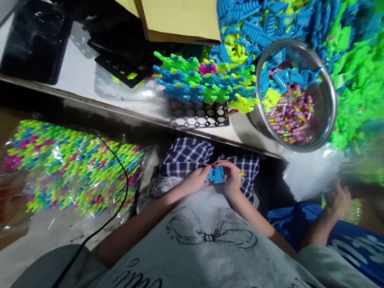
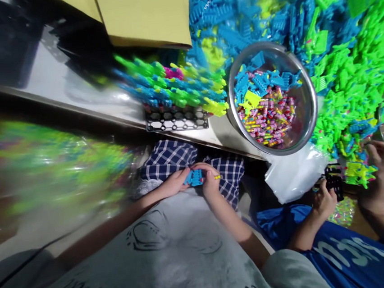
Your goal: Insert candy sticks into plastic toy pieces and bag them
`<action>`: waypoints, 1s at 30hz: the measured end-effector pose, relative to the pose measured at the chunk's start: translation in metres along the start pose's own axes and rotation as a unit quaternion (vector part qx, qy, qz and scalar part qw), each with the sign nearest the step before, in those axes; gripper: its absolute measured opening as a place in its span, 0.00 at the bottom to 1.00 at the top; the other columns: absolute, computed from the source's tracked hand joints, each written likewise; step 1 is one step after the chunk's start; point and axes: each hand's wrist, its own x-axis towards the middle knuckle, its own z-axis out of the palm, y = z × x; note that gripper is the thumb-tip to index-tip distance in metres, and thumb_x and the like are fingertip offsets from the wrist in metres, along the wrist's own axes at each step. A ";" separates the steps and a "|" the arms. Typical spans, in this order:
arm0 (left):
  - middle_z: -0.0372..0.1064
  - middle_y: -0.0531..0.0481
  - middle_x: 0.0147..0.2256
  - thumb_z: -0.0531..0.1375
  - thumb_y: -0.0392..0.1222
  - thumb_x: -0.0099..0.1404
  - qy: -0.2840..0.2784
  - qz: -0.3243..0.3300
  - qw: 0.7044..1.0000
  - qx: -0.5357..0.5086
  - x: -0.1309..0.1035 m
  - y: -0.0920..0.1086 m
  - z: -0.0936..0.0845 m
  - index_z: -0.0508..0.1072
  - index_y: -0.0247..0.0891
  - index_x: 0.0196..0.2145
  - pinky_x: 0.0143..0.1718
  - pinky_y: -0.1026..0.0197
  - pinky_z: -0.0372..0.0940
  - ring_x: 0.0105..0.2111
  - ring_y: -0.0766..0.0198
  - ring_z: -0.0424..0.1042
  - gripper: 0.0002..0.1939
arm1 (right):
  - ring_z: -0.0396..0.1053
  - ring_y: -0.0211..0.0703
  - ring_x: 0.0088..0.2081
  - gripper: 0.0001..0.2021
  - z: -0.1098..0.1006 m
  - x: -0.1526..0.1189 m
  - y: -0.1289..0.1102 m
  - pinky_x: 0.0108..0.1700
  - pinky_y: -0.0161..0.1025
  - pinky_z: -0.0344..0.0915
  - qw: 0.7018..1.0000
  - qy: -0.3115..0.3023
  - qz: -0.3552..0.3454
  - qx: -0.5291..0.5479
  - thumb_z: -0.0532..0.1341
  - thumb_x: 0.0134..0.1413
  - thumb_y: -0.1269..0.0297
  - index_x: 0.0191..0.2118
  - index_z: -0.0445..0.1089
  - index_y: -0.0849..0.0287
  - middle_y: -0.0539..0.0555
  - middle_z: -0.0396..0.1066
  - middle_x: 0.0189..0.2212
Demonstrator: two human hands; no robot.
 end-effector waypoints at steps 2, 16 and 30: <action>0.63 0.54 0.24 0.47 0.62 0.57 -0.004 0.001 1.000 0.009 0.001 -0.002 0.000 0.68 0.35 0.34 0.26 0.65 0.59 0.23 0.69 0.62 0.26 | 0.68 0.46 0.32 0.23 0.005 -0.002 0.001 0.37 0.44 0.63 0.999 0.041 -0.010 -0.001 0.45 0.55 0.49 0.25 0.71 0.56 0.54 0.71 0.27; 0.53 0.59 0.17 0.46 0.64 0.58 0.028 0.029 0.999 0.001 0.005 -0.005 0.001 0.65 0.36 0.32 0.17 0.67 0.49 0.15 0.72 0.53 0.26 | 0.67 0.46 0.30 0.21 0.006 0.002 0.006 0.34 0.43 0.63 0.997 0.017 0.060 0.048 0.50 0.45 0.42 0.33 0.64 0.55 0.53 0.67 0.26; 0.64 0.53 0.32 0.48 0.55 0.61 0.117 0.126 0.984 0.055 -0.004 -0.010 0.010 0.60 0.42 0.45 0.26 0.65 0.61 0.24 0.69 0.63 0.19 | 0.51 0.30 0.17 0.16 0.015 0.008 -0.004 0.19 0.30 0.53 0.938 0.242 0.217 0.118 0.58 0.47 0.51 0.25 0.54 0.56 0.42 0.51 0.17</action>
